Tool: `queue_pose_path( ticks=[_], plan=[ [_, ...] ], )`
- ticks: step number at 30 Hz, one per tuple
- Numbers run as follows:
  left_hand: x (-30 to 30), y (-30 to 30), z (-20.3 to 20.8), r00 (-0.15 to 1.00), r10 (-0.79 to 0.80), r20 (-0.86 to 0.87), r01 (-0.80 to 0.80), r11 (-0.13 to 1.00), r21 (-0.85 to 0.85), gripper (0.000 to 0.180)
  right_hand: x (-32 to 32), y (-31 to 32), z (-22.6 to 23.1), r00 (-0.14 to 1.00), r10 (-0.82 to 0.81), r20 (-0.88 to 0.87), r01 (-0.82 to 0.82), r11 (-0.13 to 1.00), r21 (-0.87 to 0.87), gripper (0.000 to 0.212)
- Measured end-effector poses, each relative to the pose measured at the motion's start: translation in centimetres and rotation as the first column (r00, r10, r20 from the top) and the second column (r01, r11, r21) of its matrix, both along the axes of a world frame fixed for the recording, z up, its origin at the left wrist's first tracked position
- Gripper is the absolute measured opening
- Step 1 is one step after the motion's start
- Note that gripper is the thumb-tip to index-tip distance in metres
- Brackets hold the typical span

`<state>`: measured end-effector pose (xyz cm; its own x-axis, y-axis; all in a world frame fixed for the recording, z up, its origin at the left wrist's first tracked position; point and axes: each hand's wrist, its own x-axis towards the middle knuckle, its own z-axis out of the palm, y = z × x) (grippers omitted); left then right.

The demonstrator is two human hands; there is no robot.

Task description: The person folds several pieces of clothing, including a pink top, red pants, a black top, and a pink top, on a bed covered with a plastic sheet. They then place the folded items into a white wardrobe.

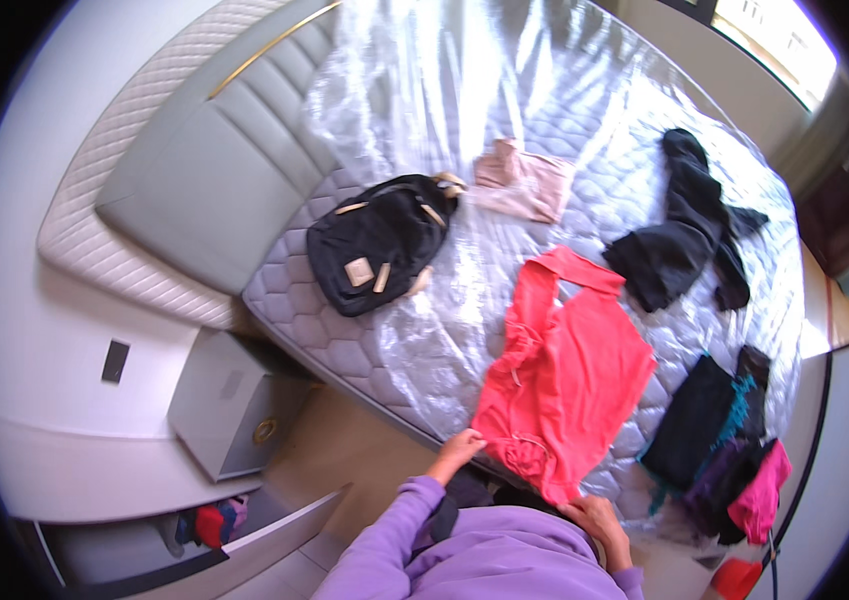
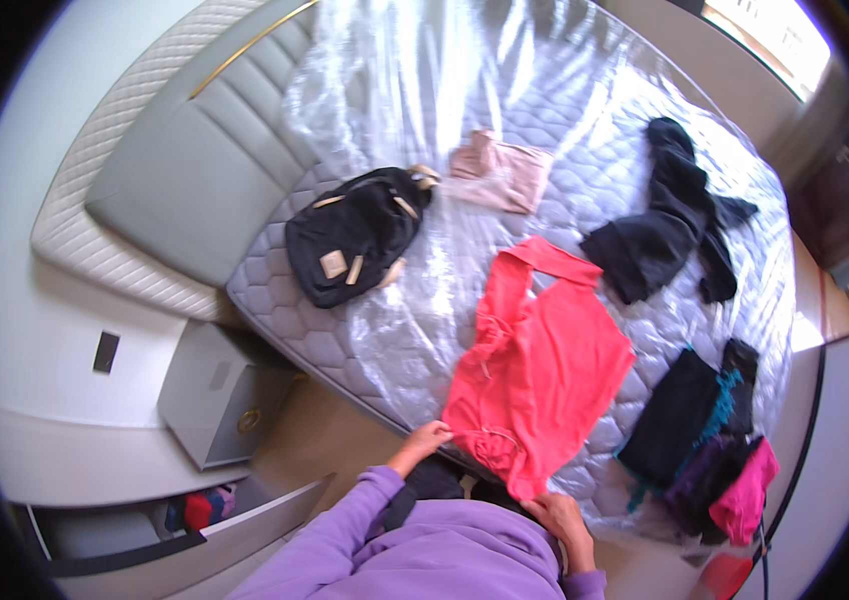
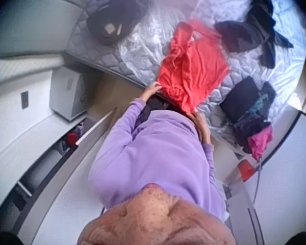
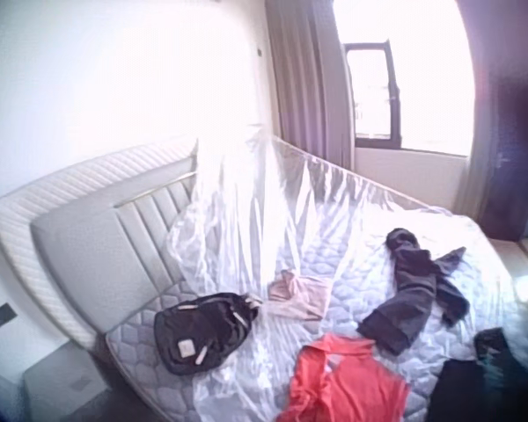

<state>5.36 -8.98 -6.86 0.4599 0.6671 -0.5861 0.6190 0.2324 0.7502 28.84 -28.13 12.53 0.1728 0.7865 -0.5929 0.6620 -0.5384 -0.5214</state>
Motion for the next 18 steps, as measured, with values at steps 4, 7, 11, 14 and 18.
queue_pose_path(
  ticks=[4, 7, 11, 14, 18],
  plan=[
    [1.4, 1.0, 0.4, 0.978, -0.031, -0.209, 0.041, 0.998, 0.046, 0.048, -0.3, -0.5, -0.5, 0.994, 0.072, 0.083, -0.074, 0.997, 0.016, 0.033],
    [1.7, 2.3, 0.0, 0.979, 0.050, -0.200, -0.024, 0.991, 0.134, 0.052, -0.2, -0.6, 0.2, 0.993, 0.082, 0.084, -0.083, 0.996, 0.013, 0.029],
    [4.0, 4.5, 0.2, 0.983, 0.087, -0.164, -0.027, 0.941, 0.336, 0.056, 0.8, -0.4, 1.5, 0.998, 0.028, 0.048, -0.029, 0.999, 0.013, 0.028],
    [5.2, 6.6, -0.8, 0.985, 0.068, -0.159, 0.022, 0.862, 0.506, 0.059, 0.5, 1.5, 4.3, 0.998, -0.021, -0.059, 0.031, 0.986, 0.162, 0.027],
    [8.6, 7.3, 0.0, 0.952, -0.064, -0.299, 0.222, 0.817, 0.532, 0.051, 1.3, 1.8, 5.3, 1.000, 0.024, 0.012, -0.025, 0.989, 0.142, 0.028]
  ],
)
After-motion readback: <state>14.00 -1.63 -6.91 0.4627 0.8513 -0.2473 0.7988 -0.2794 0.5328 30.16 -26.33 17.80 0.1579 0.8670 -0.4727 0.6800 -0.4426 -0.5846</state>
